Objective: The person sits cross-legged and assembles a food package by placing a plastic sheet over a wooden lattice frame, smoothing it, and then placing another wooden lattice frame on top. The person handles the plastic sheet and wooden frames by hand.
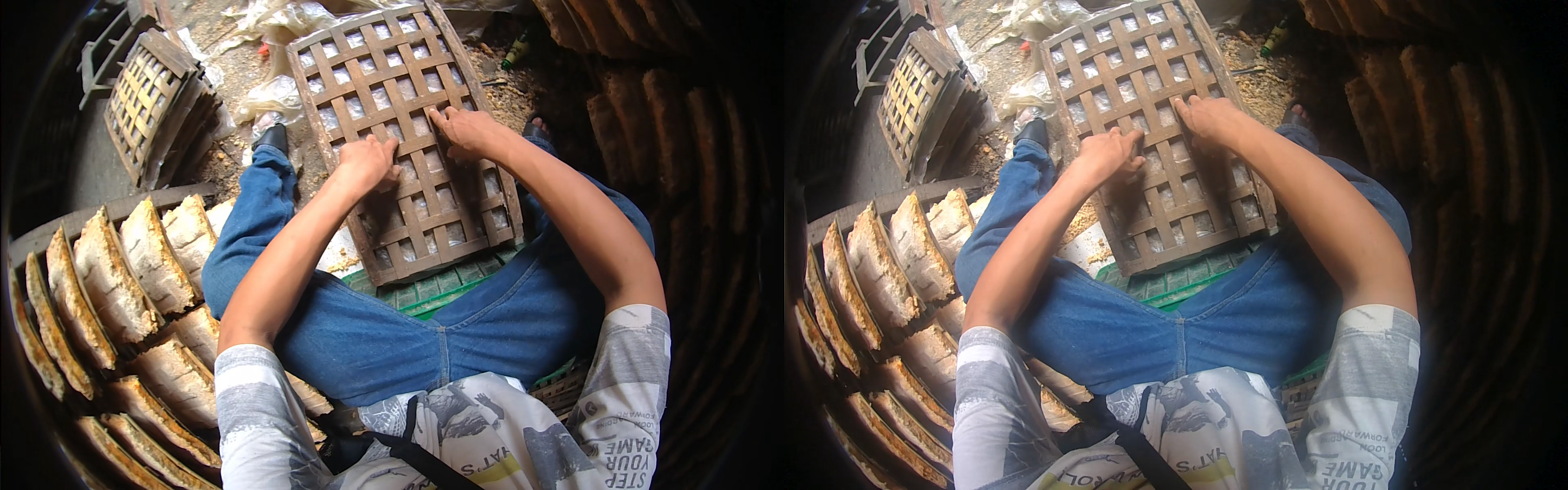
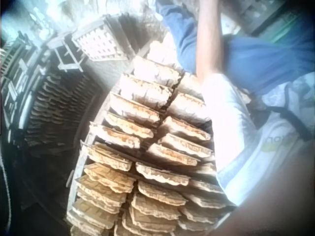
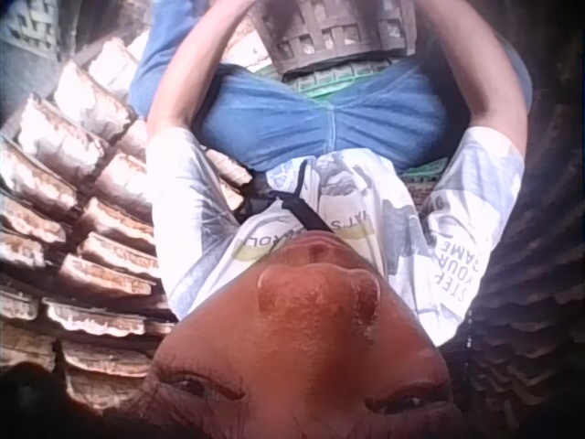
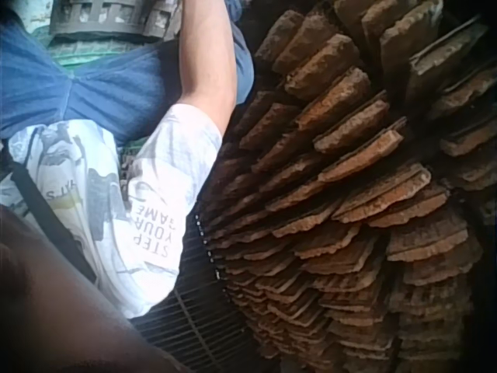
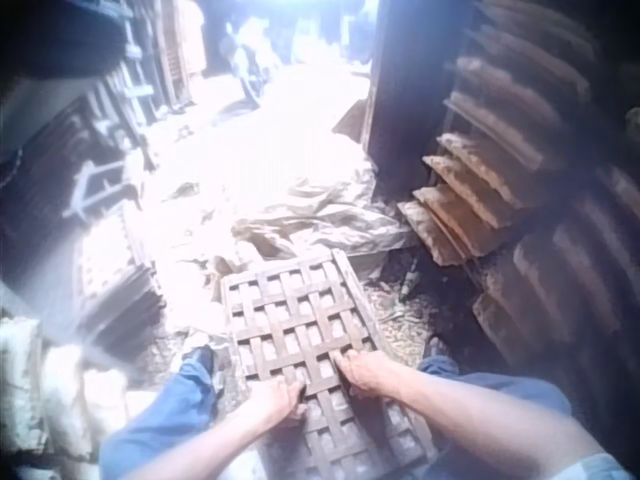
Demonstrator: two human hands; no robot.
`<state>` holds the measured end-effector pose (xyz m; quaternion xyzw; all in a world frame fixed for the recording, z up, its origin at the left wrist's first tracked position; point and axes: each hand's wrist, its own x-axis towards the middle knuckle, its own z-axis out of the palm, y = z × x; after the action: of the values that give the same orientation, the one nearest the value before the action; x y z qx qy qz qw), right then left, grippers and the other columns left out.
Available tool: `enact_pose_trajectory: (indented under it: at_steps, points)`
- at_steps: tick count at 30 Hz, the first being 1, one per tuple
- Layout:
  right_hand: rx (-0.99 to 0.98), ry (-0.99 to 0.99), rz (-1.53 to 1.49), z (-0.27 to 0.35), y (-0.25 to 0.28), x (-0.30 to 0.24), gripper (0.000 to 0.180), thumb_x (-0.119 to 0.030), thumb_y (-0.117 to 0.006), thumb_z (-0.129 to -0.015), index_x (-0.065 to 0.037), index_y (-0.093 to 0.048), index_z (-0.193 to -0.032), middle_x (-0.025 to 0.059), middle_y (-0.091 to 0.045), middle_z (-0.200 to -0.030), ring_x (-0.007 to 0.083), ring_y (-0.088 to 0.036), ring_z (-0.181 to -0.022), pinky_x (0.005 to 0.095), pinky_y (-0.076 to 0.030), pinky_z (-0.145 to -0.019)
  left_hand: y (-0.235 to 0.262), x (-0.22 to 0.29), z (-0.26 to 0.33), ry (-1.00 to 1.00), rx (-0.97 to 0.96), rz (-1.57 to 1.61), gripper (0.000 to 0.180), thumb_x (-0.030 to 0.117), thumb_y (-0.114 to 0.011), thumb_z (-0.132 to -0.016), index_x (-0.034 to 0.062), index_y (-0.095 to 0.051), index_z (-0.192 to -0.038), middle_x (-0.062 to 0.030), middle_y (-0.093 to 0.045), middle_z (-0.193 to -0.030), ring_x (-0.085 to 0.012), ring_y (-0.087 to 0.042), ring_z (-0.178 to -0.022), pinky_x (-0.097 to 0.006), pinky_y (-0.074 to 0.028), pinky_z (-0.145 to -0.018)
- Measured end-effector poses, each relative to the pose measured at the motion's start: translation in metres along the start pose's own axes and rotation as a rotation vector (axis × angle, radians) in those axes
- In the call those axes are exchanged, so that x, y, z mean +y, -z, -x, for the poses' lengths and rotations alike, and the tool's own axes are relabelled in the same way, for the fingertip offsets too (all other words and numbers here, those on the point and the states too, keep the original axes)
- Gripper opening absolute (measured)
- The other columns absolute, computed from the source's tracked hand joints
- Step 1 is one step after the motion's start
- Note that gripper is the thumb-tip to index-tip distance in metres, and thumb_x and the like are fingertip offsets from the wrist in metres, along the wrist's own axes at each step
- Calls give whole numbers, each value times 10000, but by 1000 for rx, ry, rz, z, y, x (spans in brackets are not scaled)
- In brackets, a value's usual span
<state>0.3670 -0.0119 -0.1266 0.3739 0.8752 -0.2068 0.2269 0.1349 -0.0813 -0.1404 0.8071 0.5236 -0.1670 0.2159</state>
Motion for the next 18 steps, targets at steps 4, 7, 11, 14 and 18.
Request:
enact_pose_trajectory:
  at_steps: [4, 7, 11, 14, 18]
  points:
    - [-4, 8, 2, 1, -2, 3, 907, -228, -789, -799, -17, -298, -1532, 223, -572, -1286, 382, -637, -1106, 440, -556, -889, 3, 2, 0, -26, 4, -5, 586, 456, -622, -907, 144, -518, -1392, -202, -674, -1041, -347, -721, -890, -448, -592, -704]
    - [8, 9, 1, 0, -3, 5, 891, -228, -781, -805, -19, -307, -1530, 219, -579, -1281, 376, -641, -1104, 439, -560, -883, 6, 6, 2, 2, -9, -19, 581, 448, -623, -906, 141, -520, -1388, -196, -674, -1023, -342, -718, -891, -447, -590, -701]
    - [28, 17, 5, 0, -1, 3, 875, -230, -774, -805, -27, -323, -1527, 215, -588, -1270, 373, -648, -1087, 441, -564, -864, 0, 2, 1, -5, 20, -22, 565, 429, -634, -897, 143, -535, -1373, -187, -677, -1002, -342, -715, -883, -454, -587, -698]
    - [24, 34, 13, -3, -2, 4, 866, -228, -768, -804, -36, -330, -1527, 208, -597, -1257, 370, -658, -1060, 440, -565, -847, 6, 1, -1, -103, -7, -69, 521, 402, -636, -895, 138, -566, -1339, -168, -685, -991, -342, -712, -879, -457, -585, -709]
    - [50, 44, 7, -4, -4, 8, 816, -260, -732, -835, -46, -350, -1523, 194, -626, -1202, 365, -672, -1012, 444, -568, -822, 32, 24, 9, -226, 19, -76, 464, 366, -620, -906, 128, -606, -1304, -141, -698, -1008, -343, -707, -894, -459, -582, -744]
